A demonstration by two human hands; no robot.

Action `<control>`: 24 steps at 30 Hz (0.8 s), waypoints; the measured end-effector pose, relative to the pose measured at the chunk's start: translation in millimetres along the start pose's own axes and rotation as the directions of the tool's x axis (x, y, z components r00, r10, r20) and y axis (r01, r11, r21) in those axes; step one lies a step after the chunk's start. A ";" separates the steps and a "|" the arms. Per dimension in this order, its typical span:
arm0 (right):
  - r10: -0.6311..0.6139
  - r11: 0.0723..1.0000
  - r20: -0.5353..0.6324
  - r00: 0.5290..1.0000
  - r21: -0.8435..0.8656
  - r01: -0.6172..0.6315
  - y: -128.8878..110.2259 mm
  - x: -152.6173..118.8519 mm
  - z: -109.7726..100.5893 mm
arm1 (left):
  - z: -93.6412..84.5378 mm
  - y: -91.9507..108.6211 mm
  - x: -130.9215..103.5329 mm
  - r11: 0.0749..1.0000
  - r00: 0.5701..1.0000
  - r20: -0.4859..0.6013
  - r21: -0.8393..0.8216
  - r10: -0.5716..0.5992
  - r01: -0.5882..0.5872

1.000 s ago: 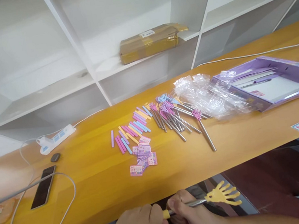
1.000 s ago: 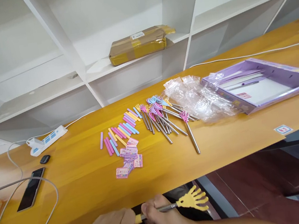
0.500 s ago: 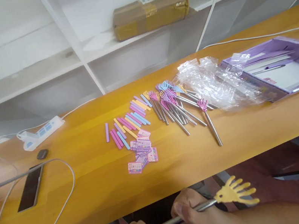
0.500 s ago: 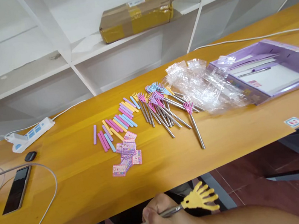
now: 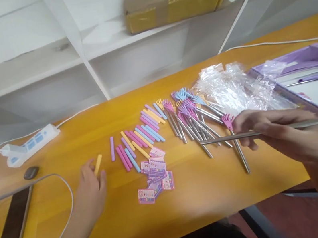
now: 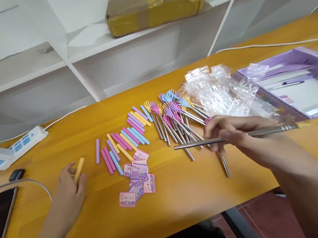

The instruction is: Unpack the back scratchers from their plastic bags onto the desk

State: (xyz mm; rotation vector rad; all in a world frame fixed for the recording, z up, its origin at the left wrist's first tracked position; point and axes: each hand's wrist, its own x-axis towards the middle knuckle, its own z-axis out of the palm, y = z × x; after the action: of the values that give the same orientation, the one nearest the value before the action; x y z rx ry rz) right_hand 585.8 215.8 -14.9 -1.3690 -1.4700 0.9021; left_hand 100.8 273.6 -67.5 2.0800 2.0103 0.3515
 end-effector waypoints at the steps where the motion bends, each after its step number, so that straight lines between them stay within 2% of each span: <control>1: 0.004 0.999 -0.011 1.000 0.038 -0.004 -4.7 12.1 -1.4 | 3.1 3.8 15.4 1.000 1.000 -0.010 0.007 -0.006 0.006; 4: 0.055 0.998 -0.173 0.983 0.023 -0.051 -13.2 38.1 -5.8 | 7.4 7.7 42.1 0.999 0.998 0.053 0.034 -0.035 0.033; 7: 0.061 0.959 -0.282 0.958 -0.250 -0.135 -9.5 59.3 -0.6 | 16.8 4.1 47.5 0.999 0.995 0.095 -0.005 -0.037 0.037; 9: 0.037 0.873 -0.262 0.964 -0.461 -0.158 3.9 75.4 10.4 | 26.5 0.8 46.3 1.000 0.998 0.070 -0.007 -0.006 0.007; 11: 0.027 0.772 -0.185 0.982 -0.620 -0.138 24.3 92.4 23.7 | 35.5 -1.5 44.5 0.999 0.999 0.042 0.029 0.030 -0.031; 13: 0.027 0.679 -0.133 0.991 -0.725 -0.116 43.3 108.0 34.1 | 41.6 -2.5 43.2 0.996 0.997 0.031 0.058 0.065 -0.066; 15: 0.021 0.630 -0.153 0.988 -0.765 -0.132 51.8 119.0 37.9 | 44.5 -2.8 43.0 0.994 0.996 0.023 0.063 0.083 -0.085; 17: -0.010 0.641 -0.229 0.973 -0.749 -0.170 46.6 123.2 34.9 | 45.3 -3.2 43.9 0.993 0.995 0.015 0.063 0.095 -0.096; 19: -0.083 0.700 -0.343 0.936 -0.688 -0.190 32.3 120.4 27.8 | 45.4 -4.3 45.5 0.994 0.995 0.012 0.059 0.096 -0.097; 22: -0.209 0.783 -0.467 0.860 -0.606 -0.139 12.5 107.9 17.3 | 45.7 -7.0 47.8 0.995 0.996 0.019 0.041 0.088 -0.089; 24: -0.242 0.804 -0.485 0.840 -0.585 -0.106 9.0 98.1 14.0 | 46.0 -8.4 48.5 0.995 0.996 0.024 0.030 0.090 -0.091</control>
State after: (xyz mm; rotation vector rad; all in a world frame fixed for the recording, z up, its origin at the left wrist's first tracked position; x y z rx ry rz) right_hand 577.9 315.0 -14.7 -1.8143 -1.3735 -0.0642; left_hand 109.4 322.6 -113.0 2.1891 1.9254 0.3130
